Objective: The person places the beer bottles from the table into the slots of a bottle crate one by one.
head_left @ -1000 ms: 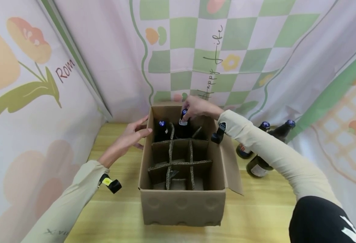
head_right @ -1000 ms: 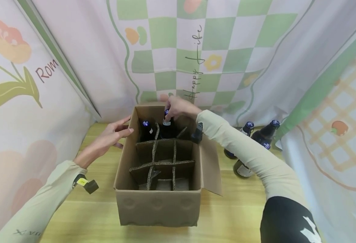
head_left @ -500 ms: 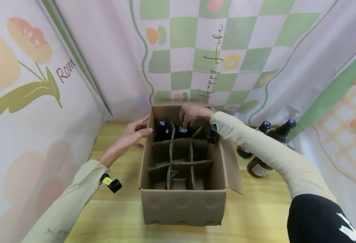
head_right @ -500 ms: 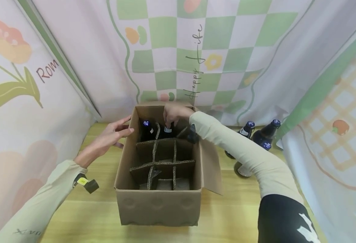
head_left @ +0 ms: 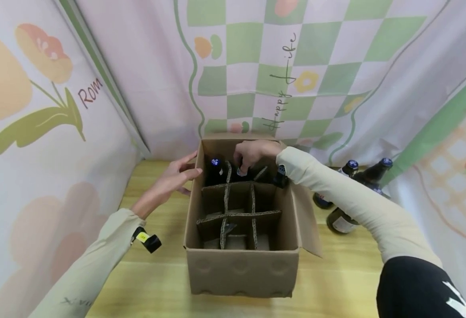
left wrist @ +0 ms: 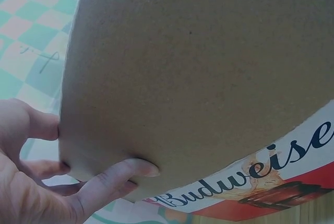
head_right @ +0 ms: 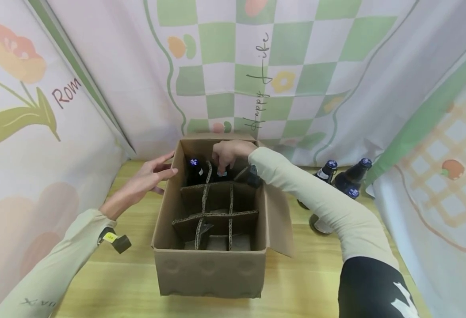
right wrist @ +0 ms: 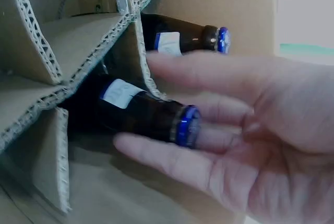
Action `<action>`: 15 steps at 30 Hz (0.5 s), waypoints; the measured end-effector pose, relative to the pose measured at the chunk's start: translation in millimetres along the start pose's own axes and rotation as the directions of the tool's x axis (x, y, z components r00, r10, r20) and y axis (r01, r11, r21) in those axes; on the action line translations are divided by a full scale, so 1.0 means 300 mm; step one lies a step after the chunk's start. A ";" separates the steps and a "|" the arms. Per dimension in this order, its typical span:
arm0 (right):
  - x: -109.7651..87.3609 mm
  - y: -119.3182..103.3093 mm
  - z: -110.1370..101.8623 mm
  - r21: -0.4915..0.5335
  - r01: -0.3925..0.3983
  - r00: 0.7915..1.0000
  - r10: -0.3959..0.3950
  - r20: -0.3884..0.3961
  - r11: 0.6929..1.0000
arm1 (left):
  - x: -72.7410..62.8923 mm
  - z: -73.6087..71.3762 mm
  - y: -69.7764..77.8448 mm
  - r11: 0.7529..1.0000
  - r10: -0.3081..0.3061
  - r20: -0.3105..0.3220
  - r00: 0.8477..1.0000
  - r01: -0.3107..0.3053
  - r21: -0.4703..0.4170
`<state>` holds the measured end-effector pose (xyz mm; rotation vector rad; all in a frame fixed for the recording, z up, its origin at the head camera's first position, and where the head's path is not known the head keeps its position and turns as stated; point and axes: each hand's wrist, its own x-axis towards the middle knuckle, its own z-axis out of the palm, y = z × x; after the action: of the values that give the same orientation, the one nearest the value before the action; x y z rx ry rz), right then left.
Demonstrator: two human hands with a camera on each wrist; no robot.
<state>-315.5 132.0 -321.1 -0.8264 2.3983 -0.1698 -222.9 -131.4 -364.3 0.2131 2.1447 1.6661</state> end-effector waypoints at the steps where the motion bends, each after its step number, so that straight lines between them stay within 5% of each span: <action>1: -0.004 -0.008 -0.006 -0.025 0.006 1.000 -0.006 0.012 1.000 | -0.002 0.000 0.000 1.000 -0.002 0.000 1.000 0.002 -0.002; 6: -0.034 -0.033 -0.049 -0.054 0.071 0.997 -0.069 0.032 0.996 | -0.004 0.001 -0.006 1.000 -0.005 -0.002 1.000 0.005 -0.010; 9: -0.062 -0.023 -0.069 0.043 0.093 0.995 -0.094 0.033 0.995 | -0.001 0.002 -0.006 1.000 0.000 -0.005 1.000 0.000 -0.014; 15: -0.136 0.022 -0.075 0.130 0.167 0.985 -0.159 -0.072 0.977 | 0.002 0.006 0.002 1.000 -0.002 -0.008 1.000 0.002 -0.005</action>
<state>-306.0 160.2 -284.7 -0.9661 2.3438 -0.4250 -222.8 -129.5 -364.2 0.2025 2.1455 1.6741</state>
